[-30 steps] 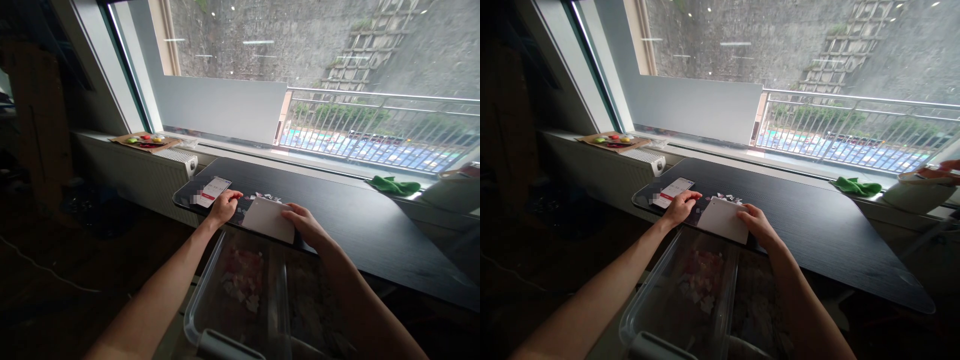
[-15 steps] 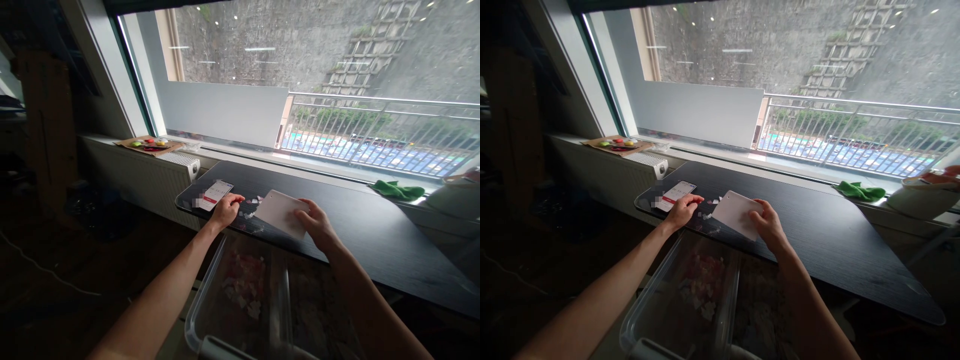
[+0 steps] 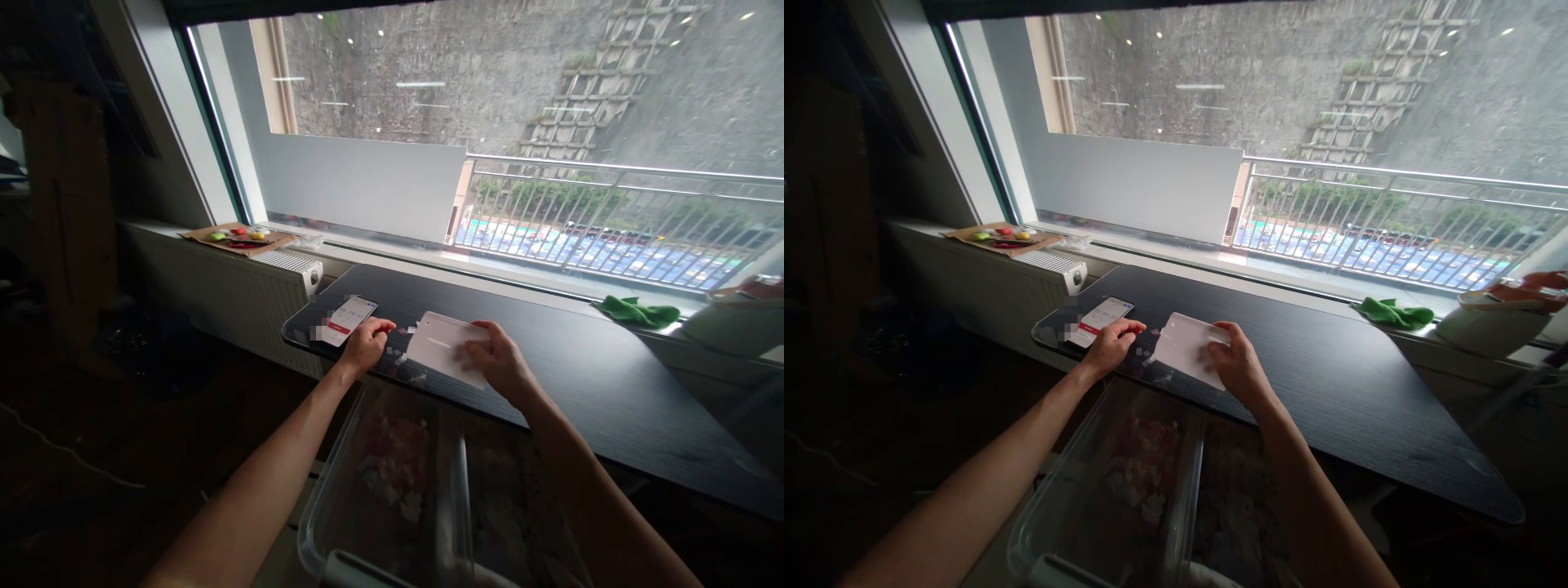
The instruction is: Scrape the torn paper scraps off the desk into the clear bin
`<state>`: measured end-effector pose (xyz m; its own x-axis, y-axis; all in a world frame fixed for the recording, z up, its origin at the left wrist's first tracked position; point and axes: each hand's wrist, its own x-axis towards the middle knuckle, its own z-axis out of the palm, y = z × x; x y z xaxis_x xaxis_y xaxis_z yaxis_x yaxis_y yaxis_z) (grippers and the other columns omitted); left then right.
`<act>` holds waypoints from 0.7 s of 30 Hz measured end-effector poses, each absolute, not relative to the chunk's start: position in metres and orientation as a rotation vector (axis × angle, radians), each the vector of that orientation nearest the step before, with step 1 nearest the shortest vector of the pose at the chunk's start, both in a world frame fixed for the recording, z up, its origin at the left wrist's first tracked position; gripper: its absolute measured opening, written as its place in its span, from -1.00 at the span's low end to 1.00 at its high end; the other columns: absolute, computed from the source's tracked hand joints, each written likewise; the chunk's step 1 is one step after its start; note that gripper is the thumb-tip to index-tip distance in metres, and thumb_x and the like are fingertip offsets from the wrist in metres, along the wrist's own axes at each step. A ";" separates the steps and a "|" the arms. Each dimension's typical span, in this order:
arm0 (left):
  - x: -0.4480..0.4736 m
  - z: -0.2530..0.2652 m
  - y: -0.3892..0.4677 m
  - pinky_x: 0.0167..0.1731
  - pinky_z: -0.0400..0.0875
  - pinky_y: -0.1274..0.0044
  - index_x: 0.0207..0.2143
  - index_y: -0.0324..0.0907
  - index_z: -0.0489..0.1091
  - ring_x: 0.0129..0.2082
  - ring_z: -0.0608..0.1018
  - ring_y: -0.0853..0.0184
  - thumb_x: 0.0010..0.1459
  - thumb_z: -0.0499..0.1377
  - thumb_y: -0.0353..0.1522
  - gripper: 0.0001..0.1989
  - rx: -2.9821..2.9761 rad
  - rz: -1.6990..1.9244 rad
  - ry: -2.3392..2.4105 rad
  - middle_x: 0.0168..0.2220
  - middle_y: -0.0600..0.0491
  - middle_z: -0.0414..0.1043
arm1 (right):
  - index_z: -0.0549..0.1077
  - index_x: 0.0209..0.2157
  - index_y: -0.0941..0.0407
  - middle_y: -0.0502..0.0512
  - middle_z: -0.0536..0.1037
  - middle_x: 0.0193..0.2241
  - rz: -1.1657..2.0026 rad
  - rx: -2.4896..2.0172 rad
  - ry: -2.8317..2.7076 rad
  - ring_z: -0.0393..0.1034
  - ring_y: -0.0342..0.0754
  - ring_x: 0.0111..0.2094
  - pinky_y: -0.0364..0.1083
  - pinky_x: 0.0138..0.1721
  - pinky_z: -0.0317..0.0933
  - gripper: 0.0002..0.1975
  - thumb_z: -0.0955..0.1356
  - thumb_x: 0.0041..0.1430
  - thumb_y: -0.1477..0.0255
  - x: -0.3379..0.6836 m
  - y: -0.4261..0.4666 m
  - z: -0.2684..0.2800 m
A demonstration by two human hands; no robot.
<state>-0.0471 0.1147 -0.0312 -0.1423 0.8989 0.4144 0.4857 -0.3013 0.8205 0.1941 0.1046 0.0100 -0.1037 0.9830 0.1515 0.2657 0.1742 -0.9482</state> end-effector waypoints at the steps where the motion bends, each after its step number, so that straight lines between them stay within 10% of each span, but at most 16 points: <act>1: -0.047 -0.031 0.115 -0.01 0.44 0.41 -0.33 -0.19 0.53 -0.18 0.55 0.29 0.00 0.03 -0.54 -0.70 1.737 1.433 1.553 -0.23 0.01 0.55 | 0.30 -0.07 0.09 0.02 0.55 -0.45 0.988 -1.253 -1.524 0.50 -0.04 -0.49 -0.07 -0.51 0.40 -0.63 0.32 0.03 0.38 0.194 0.106 0.009; 21: -0.047 -0.031 0.113 0.00 0.44 0.42 -0.34 -0.18 0.52 -0.18 0.54 0.30 0.00 0.03 -0.52 -0.72 1.720 1.458 1.533 -0.24 0.02 0.55 | 0.42 -0.21 0.12 -0.01 0.52 -0.42 1.253 -1.287 -1.459 0.41 -0.08 -0.42 -0.15 -0.46 0.28 -0.63 0.39 -0.15 0.40 0.184 0.114 -0.001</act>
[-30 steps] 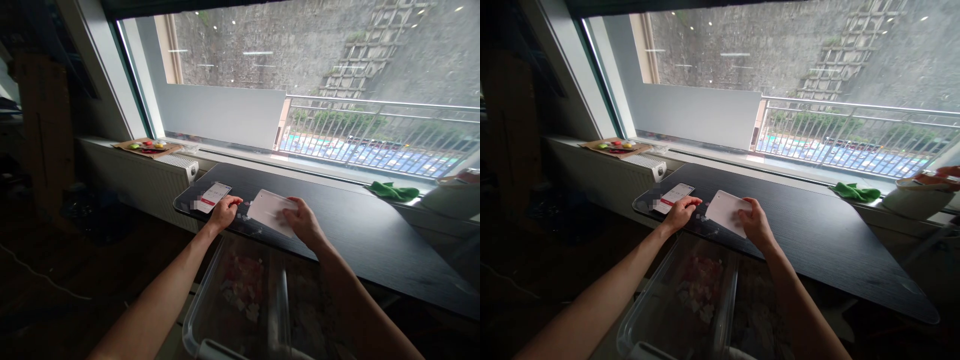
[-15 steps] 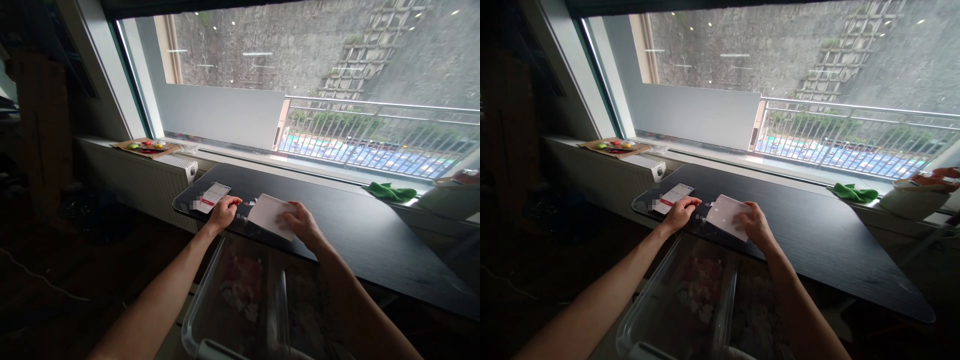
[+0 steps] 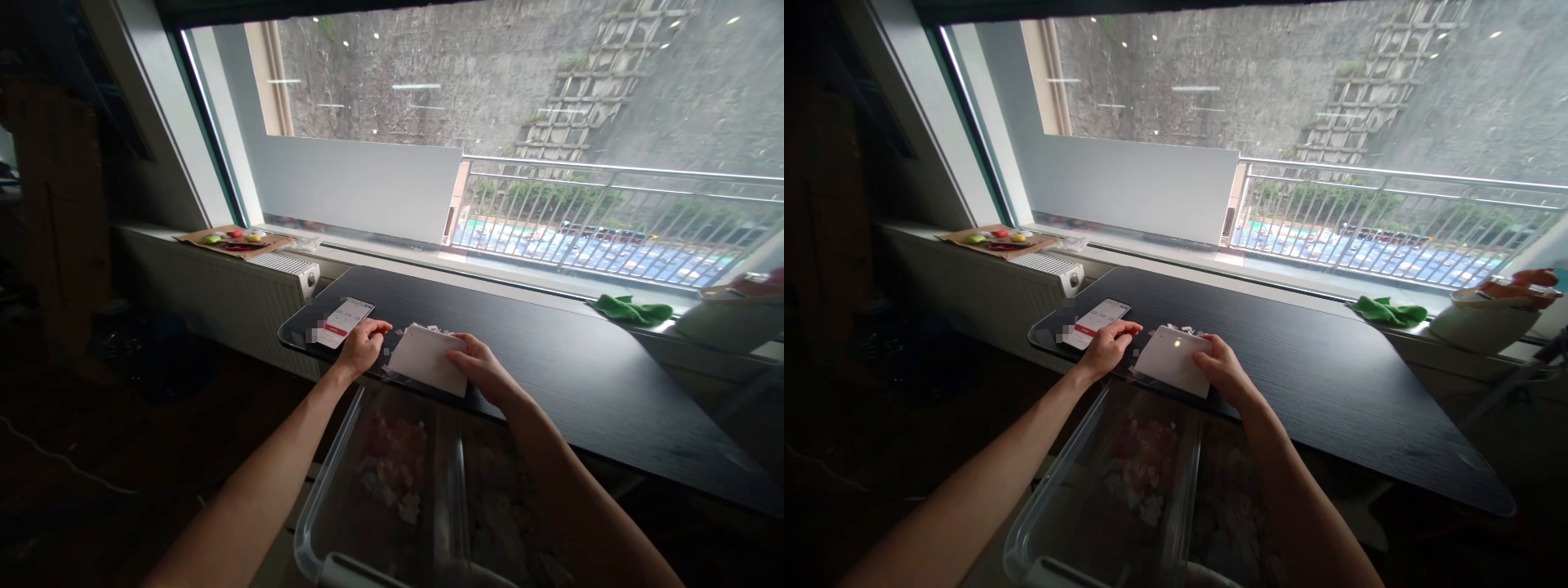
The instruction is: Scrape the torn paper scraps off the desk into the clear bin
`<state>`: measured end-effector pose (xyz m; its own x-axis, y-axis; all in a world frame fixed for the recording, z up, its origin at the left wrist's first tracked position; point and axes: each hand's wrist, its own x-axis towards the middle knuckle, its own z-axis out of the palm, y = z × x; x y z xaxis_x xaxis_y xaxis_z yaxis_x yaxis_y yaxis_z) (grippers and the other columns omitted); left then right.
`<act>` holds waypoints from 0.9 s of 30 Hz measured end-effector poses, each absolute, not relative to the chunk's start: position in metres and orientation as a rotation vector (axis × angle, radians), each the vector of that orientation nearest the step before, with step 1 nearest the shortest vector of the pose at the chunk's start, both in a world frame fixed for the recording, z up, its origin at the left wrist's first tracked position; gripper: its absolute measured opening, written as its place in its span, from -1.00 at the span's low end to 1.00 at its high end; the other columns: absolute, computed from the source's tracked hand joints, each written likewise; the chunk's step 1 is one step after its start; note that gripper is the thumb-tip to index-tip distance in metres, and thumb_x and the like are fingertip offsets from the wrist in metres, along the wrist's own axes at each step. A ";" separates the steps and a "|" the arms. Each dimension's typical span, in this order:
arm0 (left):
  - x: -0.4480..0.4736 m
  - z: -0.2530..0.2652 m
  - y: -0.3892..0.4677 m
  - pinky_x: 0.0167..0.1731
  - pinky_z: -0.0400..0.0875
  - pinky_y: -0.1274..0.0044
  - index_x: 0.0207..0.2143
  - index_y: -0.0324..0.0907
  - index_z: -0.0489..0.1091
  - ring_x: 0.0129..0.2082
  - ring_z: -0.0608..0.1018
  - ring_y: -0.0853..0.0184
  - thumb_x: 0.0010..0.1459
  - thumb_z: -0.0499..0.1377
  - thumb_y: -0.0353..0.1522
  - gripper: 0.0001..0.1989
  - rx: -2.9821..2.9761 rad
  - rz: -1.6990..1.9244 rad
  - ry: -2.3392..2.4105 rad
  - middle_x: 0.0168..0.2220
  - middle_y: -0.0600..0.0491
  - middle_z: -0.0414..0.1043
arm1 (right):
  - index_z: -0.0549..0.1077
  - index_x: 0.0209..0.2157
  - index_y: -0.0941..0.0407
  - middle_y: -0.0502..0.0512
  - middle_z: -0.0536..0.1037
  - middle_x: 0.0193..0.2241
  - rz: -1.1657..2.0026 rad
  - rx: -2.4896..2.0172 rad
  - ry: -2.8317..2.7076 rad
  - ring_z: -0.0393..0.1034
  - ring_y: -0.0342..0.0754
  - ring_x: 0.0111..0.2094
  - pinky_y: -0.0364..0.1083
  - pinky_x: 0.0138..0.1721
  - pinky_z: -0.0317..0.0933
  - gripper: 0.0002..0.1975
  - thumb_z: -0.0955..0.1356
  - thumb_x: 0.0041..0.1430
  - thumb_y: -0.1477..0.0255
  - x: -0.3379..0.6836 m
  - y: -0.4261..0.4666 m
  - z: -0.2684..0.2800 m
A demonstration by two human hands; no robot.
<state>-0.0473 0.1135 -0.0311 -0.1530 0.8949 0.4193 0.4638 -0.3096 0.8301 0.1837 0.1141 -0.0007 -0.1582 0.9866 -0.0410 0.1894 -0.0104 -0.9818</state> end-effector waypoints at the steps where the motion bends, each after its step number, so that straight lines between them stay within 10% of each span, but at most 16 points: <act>1: -0.047 -0.031 0.113 0.00 0.44 0.41 -0.34 -0.19 0.52 -0.18 0.55 0.29 0.01 0.03 -0.52 -0.72 1.718 1.457 1.534 -0.24 0.01 0.55 | 0.42 -0.21 0.12 -0.01 0.52 -0.43 1.271 -1.277 -1.465 0.40 -0.08 -0.43 -0.15 -0.46 0.27 -0.63 0.39 -0.15 0.39 0.184 0.113 -0.001; 27: -0.046 -0.026 0.110 -0.05 0.44 0.45 -0.32 -0.18 0.52 -0.20 0.56 0.29 0.10 0.02 -0.42 -0.74 1.639 1.479 1.504 -0.26 0.02 0.56 | 0.31 -0.12 0.08 0.02 0.52 -0.39 1.121 -1.263 -1.441 0.49 -0.09 -0.50 -0.11 -0.53 0.42 -0.64 0.35 -0.01 0.46 0.176 0.124 -0.003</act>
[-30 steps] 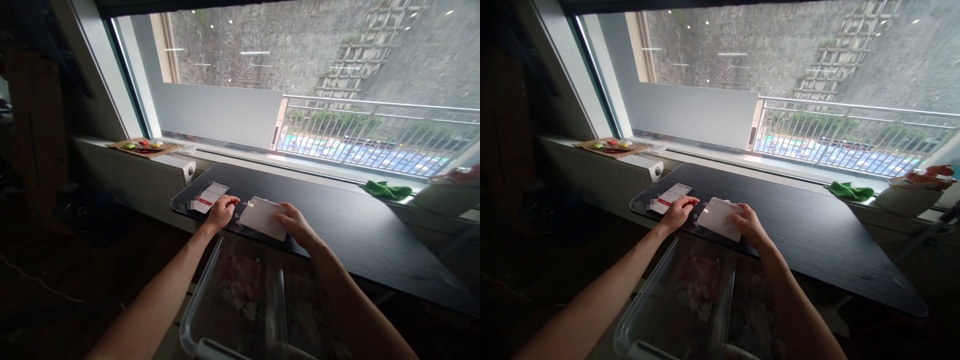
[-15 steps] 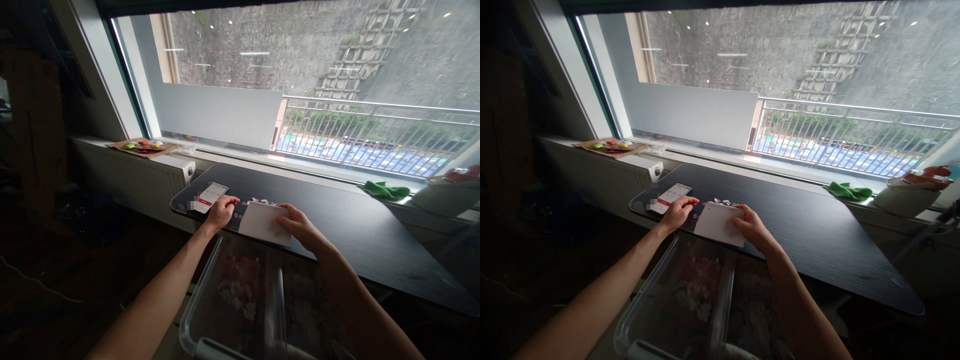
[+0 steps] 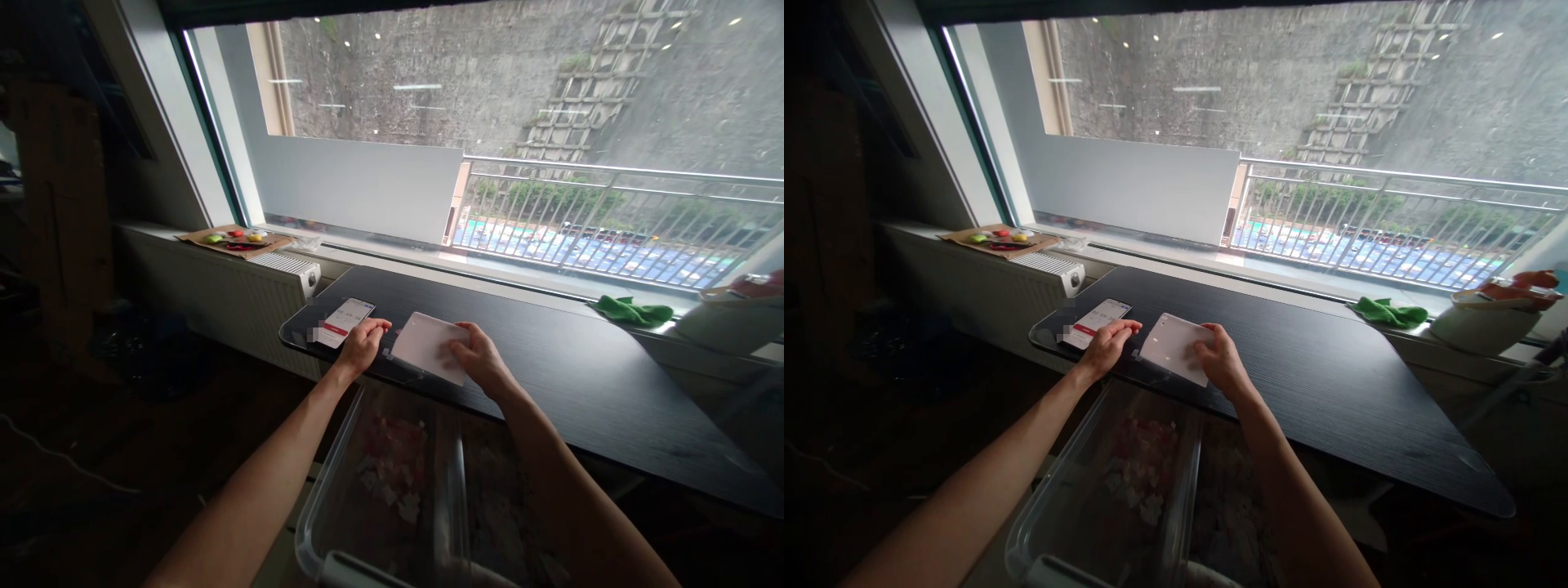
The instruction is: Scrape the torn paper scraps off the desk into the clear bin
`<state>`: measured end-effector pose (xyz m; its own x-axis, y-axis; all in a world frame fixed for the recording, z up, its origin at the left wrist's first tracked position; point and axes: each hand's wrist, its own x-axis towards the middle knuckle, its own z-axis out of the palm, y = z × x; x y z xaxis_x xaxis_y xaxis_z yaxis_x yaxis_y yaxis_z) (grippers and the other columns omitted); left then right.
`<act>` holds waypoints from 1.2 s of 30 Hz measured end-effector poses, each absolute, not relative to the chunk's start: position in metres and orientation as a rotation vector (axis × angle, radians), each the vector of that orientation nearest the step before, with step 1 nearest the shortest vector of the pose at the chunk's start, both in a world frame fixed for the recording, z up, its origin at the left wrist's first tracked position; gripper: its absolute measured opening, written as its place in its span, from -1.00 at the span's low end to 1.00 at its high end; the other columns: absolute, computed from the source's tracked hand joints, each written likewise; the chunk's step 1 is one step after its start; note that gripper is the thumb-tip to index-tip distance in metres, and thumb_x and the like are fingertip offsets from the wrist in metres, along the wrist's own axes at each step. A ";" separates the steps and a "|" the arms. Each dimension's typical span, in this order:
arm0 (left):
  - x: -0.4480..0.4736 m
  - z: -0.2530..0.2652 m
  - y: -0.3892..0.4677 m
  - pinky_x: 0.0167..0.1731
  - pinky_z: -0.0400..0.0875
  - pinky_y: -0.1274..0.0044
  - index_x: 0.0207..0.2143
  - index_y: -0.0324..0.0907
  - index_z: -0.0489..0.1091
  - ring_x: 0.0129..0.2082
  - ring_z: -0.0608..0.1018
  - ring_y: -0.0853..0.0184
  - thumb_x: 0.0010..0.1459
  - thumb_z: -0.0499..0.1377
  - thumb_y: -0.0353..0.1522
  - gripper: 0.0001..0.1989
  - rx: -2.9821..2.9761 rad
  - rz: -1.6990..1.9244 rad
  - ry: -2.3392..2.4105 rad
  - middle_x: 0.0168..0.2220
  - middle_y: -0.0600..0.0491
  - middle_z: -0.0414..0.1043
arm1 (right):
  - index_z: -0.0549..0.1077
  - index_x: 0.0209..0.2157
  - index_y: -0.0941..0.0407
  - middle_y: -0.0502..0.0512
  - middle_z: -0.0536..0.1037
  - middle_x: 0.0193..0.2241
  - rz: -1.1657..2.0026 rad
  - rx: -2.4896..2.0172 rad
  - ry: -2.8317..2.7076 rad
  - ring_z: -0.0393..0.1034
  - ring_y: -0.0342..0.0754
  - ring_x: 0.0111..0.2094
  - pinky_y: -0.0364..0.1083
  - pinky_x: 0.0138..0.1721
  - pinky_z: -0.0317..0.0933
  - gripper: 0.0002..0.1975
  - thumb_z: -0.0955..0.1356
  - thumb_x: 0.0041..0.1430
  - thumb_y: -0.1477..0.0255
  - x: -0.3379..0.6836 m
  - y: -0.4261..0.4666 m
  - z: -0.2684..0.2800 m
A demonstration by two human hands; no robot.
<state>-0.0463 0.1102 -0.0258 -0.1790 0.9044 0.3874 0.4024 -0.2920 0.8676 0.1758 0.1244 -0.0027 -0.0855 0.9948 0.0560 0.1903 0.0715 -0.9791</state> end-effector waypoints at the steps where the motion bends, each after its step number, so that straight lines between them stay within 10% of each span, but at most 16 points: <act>1: -0.046 -0.025 0.110 -0.06 0.44 0.45 -0.31 -0.19 0.52 -0.21 0.56 0.29 0.13 0.01 -0.39 -0.73 1.631 1.479 1.504 -0.26 0.02 0.56 | 0.30 -0.11 0.08 0.02 0.52 -0.38 1.110 -1.258 -1.435 0.49 -0.09 -0.49 -0.11 -0.52 0.43 -0.64 0.35 0.00 0.46 0.173 0.127 -0.003; 36: -0.045 -0.028 0.108 -0.09 0.43 0.44 -0.31 -0.20 0.49 -0.20 0.55 0.27 0.18 0.03 -0.32 -0.74 1.783 1.507 1.543 -0.27 -0.01 0.55 | 0.42 -0.22 0.11 -0.02 0.55 -0.46 1.317 -1.232 -1.482 0.44 -0.11 -0.49 -0.18 -0.52 0.30 -0.68 0.39 -0.11 0.45 0.198 0.105 0.013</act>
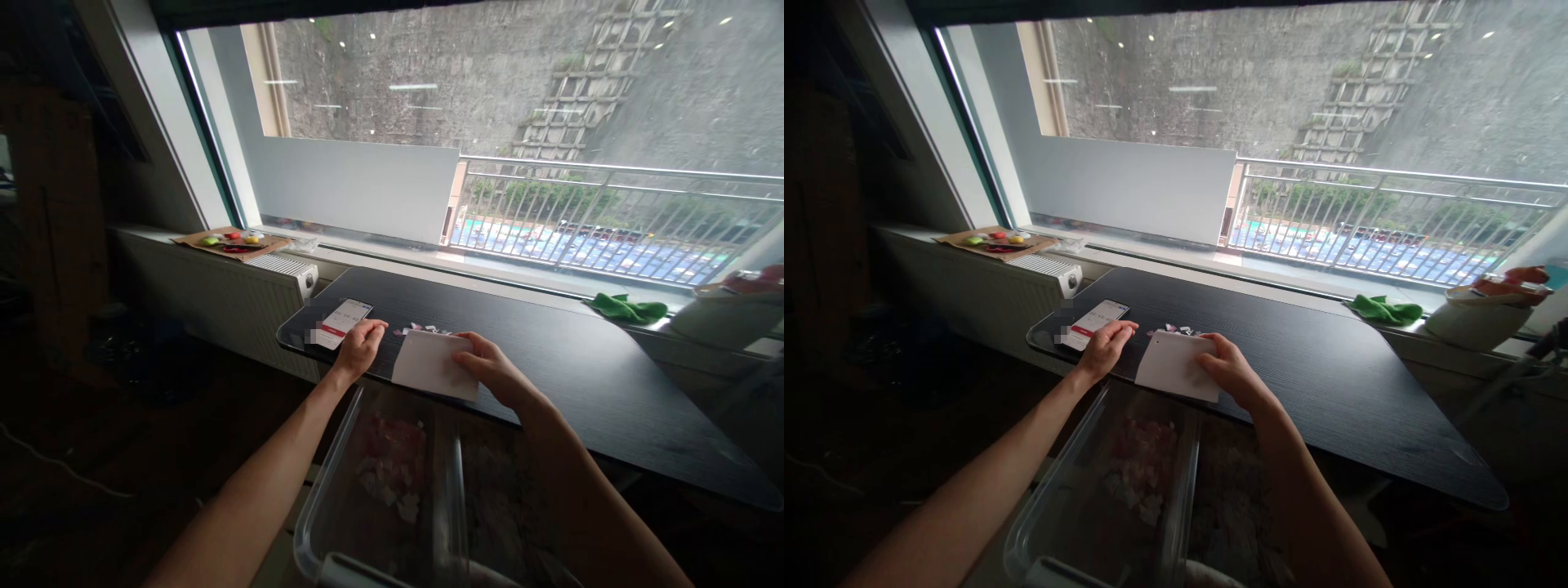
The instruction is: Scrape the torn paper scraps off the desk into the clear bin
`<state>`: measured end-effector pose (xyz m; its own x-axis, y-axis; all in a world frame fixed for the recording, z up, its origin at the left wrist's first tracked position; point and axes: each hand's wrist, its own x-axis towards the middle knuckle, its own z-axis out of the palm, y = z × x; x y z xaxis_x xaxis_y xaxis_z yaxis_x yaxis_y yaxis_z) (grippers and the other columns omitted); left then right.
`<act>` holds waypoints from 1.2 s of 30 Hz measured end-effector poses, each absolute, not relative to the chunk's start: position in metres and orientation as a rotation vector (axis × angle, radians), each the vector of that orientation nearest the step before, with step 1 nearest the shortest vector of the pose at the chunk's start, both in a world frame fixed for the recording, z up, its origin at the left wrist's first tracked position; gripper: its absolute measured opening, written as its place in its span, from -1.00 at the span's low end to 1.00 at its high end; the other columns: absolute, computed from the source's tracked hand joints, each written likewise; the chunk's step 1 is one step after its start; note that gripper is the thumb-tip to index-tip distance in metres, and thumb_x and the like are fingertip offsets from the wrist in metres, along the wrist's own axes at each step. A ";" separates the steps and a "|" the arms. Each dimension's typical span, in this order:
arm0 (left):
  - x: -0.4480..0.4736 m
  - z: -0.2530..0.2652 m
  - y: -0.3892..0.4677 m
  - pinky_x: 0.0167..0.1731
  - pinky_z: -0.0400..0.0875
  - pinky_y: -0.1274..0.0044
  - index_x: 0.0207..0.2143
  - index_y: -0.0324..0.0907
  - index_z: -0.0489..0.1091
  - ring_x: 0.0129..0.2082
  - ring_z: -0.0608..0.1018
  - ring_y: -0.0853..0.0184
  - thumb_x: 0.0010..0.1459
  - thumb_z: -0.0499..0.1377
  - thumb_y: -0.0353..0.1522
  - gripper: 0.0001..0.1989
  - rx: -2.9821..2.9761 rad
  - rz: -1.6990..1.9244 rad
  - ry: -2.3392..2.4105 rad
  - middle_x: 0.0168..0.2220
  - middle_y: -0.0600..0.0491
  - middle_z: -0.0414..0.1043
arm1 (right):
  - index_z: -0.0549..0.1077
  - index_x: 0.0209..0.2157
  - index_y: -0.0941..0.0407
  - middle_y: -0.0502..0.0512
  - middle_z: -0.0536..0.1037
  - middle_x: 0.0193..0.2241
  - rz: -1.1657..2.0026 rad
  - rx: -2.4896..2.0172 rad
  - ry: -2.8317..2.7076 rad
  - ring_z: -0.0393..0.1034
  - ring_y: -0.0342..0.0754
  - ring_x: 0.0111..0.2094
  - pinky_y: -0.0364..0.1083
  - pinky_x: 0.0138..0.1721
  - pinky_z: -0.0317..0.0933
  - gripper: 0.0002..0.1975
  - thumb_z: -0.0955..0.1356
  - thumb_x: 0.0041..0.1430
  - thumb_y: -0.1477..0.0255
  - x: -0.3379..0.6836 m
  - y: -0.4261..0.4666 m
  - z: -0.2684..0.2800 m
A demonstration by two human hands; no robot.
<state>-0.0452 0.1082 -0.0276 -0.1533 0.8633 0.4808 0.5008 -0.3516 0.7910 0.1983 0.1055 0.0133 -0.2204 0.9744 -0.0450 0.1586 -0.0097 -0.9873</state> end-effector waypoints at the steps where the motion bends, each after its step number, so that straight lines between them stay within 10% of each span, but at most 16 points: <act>1: -0.045 -0.028 0.107 -0.08 0.42 0.44 -0.34 -0.19 0.49 -0.20 0.54 0.27 0.16 0.04 -0.34 -0.77 1.824 1.516 1.541 -0.28 0.00 0.54 | 0.41 -0.20 0.10 -0.03 0.54 -0.46 1.287 -1.224 -1.444 0.43 -0.11 -0.50 -0.18 -0.53 0.30 -0.67 0.39 -0.09 0.42 0.205 0.105 0.015; 11: -0.046 -0.043 0.068 -0.12 0.41 0.36 -0.30 -0.13 0.54 -0.23 0.47 0.25 0.09 0.13 -0.38 -0.81 2.334 1.272 1.560 -0.30 0.02 0.45 | 0.19 0.16 0.06 -0.01 0.53 -0.41 0.977 -1.215 -1.360 0.49 -0.03 -0.44 -0.04 -0.43 0.44 -0.27 0.42 -0.10 0.39 0.230 0.098 0.020; 36: -0.045 -0.051 0.053 0.05 0.38 0.22 -0.09 -0.11 0.51 -0.03 0.41 0.14 0.14 0.14 -0.31 -0.71 2.335 1.139 1.604 -0.09 -0.04 0.40 | 0.31 0.02 0.06 0.12 0.63 -0.32 0.476 -1.338 -1.838 0.54 0.03 -0.34 0.02 -0.27 0.39 -0.58 0.28 0.08 0.48 0.224 0.083 0.042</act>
